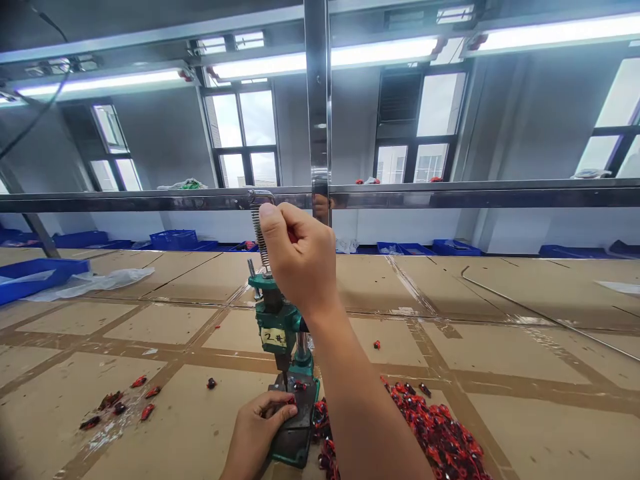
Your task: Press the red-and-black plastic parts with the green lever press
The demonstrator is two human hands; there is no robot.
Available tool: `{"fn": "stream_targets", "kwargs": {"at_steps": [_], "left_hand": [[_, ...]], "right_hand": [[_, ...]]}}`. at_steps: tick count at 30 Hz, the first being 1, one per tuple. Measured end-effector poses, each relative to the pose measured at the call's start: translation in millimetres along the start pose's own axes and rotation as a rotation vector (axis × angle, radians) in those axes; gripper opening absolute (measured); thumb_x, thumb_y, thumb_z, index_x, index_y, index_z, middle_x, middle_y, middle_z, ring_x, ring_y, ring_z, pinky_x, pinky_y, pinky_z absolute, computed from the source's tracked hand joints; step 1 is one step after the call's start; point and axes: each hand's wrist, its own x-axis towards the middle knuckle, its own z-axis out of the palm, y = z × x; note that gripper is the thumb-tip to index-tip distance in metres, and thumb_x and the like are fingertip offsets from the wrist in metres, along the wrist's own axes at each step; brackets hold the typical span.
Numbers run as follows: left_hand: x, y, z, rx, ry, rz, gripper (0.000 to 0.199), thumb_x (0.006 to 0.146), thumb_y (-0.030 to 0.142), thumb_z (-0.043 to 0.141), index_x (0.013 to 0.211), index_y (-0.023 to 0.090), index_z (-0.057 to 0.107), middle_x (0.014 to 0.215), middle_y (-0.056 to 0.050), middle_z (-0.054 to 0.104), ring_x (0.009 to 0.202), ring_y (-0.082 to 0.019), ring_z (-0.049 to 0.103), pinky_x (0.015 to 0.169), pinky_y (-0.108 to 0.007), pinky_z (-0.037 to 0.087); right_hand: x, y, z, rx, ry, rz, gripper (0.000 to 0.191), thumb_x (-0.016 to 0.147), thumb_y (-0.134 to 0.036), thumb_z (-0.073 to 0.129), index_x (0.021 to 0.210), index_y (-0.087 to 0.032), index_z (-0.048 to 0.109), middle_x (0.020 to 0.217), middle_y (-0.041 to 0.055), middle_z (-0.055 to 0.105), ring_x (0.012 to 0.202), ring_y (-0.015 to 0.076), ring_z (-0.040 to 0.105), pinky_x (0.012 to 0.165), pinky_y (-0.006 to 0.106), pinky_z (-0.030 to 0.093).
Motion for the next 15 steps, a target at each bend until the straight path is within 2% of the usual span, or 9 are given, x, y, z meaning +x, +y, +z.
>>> {"fn": "stream_targets", "kwargs": {"at_steps": [3,7,15], "left_hand": [[-1.6,-8.1,-2.8,0.04,0.028,0.019,0.033,0.071,0.048,0.076,0.089,0.021,0.081,0.088,-0.005,0.078,0.074,-0.02,0.066,0.07,-0.028,0.052],[-2.4,-7.7,-1.8,0.012,0.074,0.009,0.034,0.068,0.048,0.079,0.086,0.019,0.08,0.085,-0.006,0.078,0.073,-0.021,0.068,0.069,-0.028,0.054],[3.3,1.8,-1.1,-0.131,0.078,-0.027,0.039,0.062,0.05,0.081,0.085,0.019,0.081,0.092,-0.009,0.079,0.09,-0.028,0.073,0.083,-0.034,0.058]], "right_hand": [[-0.6,1.6,1.6,0.021,0.022,-0.001,0.046,0.099,-0.044,0.049,0.062,-0.018,0.045,0.06,-0.002,0.035,0.057,0.0089,0.031,0.053,0.03,0.022],[-0.5,1.3,3.2,0.044,0.039,0.007,0.045,0.099,-0.042,0.05,0.062,-0.018,0.04,0.063,-0.0012,0.04,0.057,0.0085,0.03,0.051,0.03,0.022],[-3.4,-2.7,3.4,0.046,0.031,0.042,0.043,0.098,-0.041,0.05,0.063,-0.018,0.041,0.064,-0.0011,0.041,0.053,0.0079,0.028,0.049,0.029,0.022]]}}
